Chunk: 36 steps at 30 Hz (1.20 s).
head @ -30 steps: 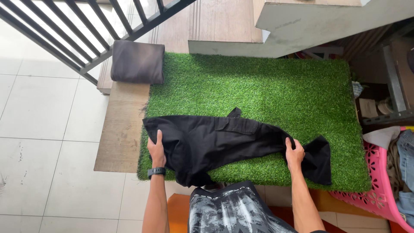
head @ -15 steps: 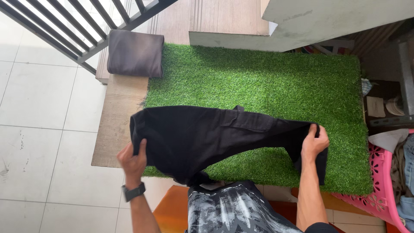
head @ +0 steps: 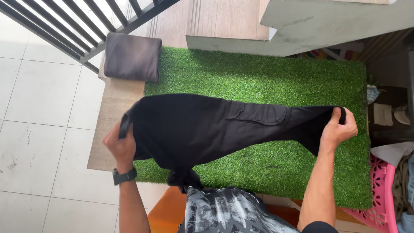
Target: The person folds a pair of gray sweatpants on a green mat, then places them on a nearby step. The person then picks up a pair of black pants from a laundry basket and begins to fold them on the same mat.
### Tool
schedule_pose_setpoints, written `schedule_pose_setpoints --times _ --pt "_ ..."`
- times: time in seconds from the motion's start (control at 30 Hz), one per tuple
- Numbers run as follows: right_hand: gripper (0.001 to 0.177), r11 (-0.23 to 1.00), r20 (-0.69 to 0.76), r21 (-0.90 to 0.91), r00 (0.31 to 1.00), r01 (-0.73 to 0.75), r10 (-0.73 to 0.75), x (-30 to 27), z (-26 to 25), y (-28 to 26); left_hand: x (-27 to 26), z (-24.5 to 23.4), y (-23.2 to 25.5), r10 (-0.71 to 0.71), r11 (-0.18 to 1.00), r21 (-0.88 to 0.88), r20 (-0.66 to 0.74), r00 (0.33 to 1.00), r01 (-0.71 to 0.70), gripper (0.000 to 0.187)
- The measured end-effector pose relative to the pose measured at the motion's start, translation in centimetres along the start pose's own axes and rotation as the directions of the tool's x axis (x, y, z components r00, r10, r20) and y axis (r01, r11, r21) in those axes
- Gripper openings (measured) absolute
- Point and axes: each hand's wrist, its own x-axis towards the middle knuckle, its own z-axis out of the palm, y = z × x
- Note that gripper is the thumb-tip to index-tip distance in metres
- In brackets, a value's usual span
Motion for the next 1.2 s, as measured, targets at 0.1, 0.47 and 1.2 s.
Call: schedule_pose_setpoints --times 0.1,0.47,1.2 --pt "0.017 0.997 0.065 -0.069 0.997 0.037 -0.032 1.2 0.7 0.5 1.0 3.9 -2.7 -0.171 0.985 -0.039 -0.059 0.984 0.169 0.015" --pt "0.031 0.913 0.328 -0.399 0.918 -0.08 0.223 -2.5 5.7 7.7 0.6 18.0 -14.8 -0.477 0.865 0.195 0.032 0.878 0.463 0.03" --pt "0.027 0.924 0.24 -0.319 0.926 -0.209 0.292 -0.3 12.2 8.6 1.6 21.2 -14.2 -0.643 0.724 0.295 -0.038 0.764 0.624 0.033"
